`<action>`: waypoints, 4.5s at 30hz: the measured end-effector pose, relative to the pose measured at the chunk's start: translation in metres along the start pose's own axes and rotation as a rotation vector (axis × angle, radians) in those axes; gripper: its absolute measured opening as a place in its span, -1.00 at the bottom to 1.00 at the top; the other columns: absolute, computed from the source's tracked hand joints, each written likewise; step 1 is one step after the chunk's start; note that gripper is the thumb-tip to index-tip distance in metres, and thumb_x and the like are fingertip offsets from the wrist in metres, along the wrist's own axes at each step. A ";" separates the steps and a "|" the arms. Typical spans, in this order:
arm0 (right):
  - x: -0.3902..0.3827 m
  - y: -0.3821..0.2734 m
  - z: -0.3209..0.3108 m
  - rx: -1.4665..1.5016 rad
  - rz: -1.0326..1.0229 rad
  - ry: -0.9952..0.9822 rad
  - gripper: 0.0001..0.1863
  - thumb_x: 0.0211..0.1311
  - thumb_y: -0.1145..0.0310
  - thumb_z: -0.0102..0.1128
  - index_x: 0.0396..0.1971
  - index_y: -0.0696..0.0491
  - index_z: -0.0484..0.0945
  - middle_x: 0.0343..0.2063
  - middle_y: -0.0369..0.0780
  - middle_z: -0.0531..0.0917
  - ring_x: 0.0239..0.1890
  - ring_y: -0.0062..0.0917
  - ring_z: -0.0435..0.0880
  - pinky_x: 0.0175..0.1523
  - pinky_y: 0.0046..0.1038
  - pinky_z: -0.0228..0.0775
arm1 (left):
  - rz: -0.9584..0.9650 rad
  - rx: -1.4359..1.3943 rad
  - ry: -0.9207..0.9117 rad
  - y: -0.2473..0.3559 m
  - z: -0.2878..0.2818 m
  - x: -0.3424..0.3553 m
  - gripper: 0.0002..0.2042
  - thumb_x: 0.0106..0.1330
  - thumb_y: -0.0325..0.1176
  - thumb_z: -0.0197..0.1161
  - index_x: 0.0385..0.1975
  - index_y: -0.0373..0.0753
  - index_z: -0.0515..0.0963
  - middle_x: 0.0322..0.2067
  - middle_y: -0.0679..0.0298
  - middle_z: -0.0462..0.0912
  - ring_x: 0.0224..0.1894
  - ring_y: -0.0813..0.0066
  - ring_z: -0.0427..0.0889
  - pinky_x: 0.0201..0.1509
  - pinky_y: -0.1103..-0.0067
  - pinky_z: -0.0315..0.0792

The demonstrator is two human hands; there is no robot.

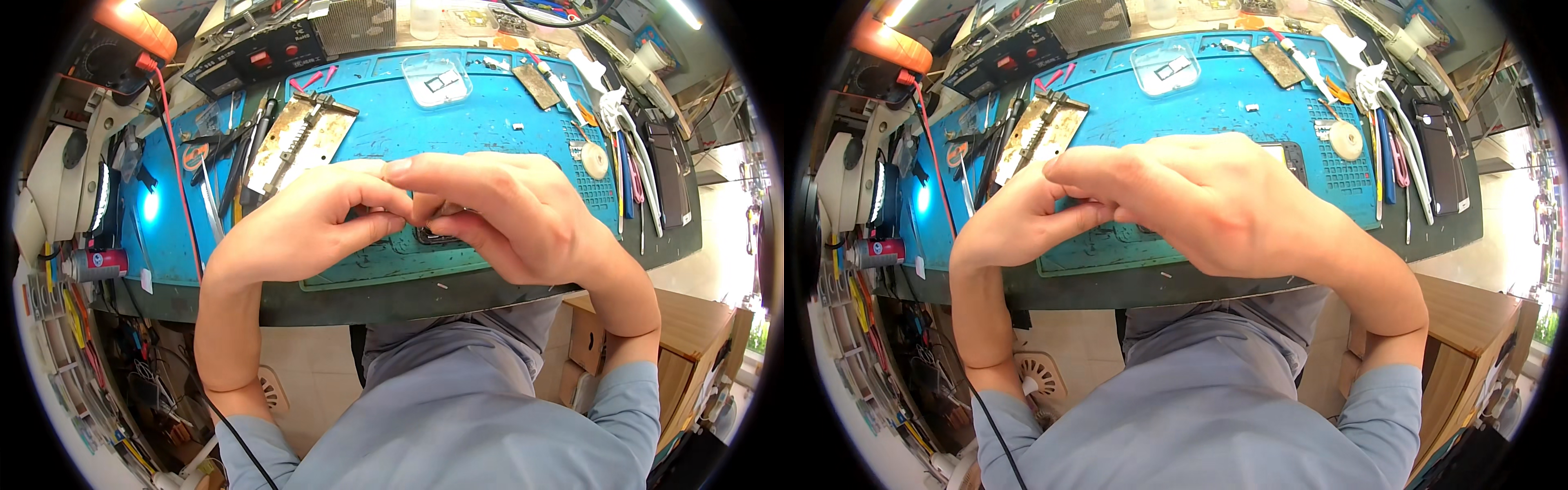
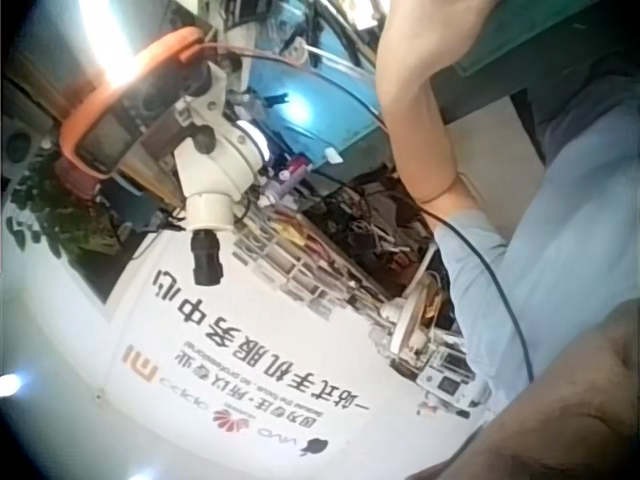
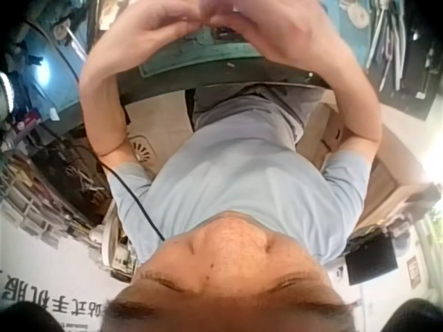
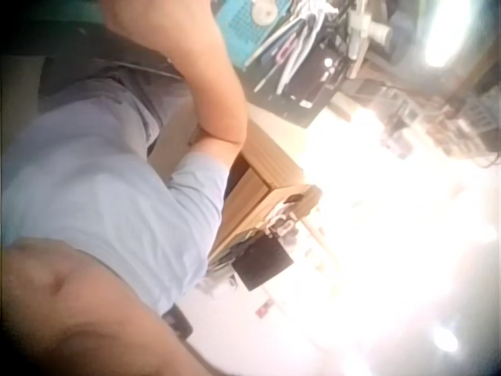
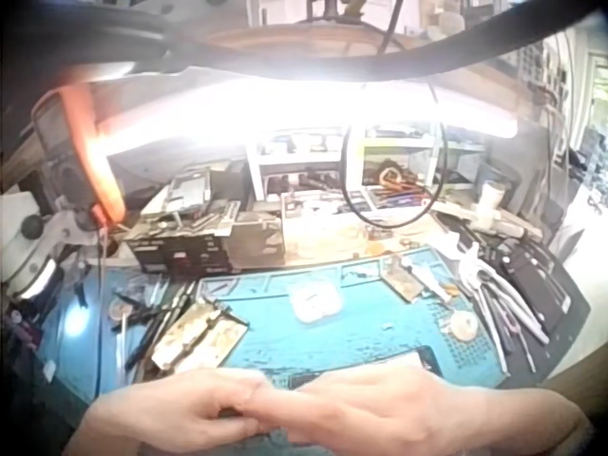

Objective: The person uses a screwdriver to remove screws from a disassembled smartphone on a blue workbench. They then use tweezers to manipulate internal components and apply adhesive from a tube to the device's frame.

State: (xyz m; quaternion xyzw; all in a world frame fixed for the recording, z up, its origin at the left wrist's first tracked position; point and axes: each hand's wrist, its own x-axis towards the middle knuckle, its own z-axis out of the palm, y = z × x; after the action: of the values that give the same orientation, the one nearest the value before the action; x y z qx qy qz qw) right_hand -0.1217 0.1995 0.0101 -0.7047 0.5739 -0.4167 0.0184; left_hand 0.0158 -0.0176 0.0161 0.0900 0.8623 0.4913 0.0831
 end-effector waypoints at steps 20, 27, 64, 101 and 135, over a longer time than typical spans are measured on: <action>0.003 -0.004 -0.010 -0.047 -0.014 -0.077 -0.40 0.15 0.67 0.36 0.26 0.21 0.50 -0.08 -0.09 0.79 -0.27 -0.30 0.84 -0.23 -0.35 0.70 | -0.038 -0.046 -0.054 0.004 -0.005 0.002 -0.85 0.47 -0.47 0.28 -0.04 -0.31 0.67 -0.18 0.15 0.67 -0.11 0.25 0.66 0.00 0.41 0.52; 0.002 -0.004 -0.008 -0.025 0.000 -0.031 -0.38 0.14 0.68 0.36 0.27 0.19 0.50 -0.11 -0.10 0.80 -0.29 -0.31 0.84 -0.25 -0.36 0.70 | -0.080 -0.076 -0.047 0.006 -0.004 0.001 -0.85 0.45 -0.45 0.30 -0.08 -0.31 0.70 -0.16 0.13 0.68 -0.10 0.23 0.66 0.00 0.40 0.52; 0.010 -0.013 0.012 -0.062 0.119 0.182 -0.41 0.13 0.50 0.52 0.23 0.10 0.64 -0.32 -0.19 0.73 -0.40 -0.41 0.69 -0.32 -0.42 0.57 | -0.038 0.001 0.313 0.003 0.019 0.017 -0.91 0.43 -0.54 0.23 -0.15 -0.36 0.62 -0.28 0.21 0.64 -0.25 0.31 0.61 -0.16 0.43 0.48; 0.008 0.026 -0.052 0.174 0.553 0.571 -0.56 0.48 0.52 0.29 0.28 0.14 0.43 -0.15 -0.08 0.81 -0.03 -0.48 0.81 0.13 -0.46 0.64 | 0.196 0.488 0.301 0.009 0.043 0.022 -0.30 0.14 -0.23 0.61 0.29 -0.29 0.49 0.13 0.10 0.55 0.18 0.08 0.51 0.26 0.30 0.47; -0.026 0.044 -0.050 0.140 0.597 0.329 -0.56 0.49 0.50 0.29 0.28 0.16 0.42 -0.10 -0.14 0.81 -0.06 -0.52 0.82 0.08 -0.49 0.64 | 0.092 0.391 0.540 -0.002 0.028 0.056 -0.76 0.31 -0.48 0.45 -0.04 -0.29 0.70 -0.24 0.22 0.72 -0.32 0.43 0.68 -0.26 0.54 0.53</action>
State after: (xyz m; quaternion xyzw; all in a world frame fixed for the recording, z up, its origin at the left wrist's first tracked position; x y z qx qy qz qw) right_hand -0.1869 0.2280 0.0056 -0.4260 0.7202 -0.5393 0.0951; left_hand -0.0325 0.0176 -0.0030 0.0098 0.9261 0.3260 -0.1896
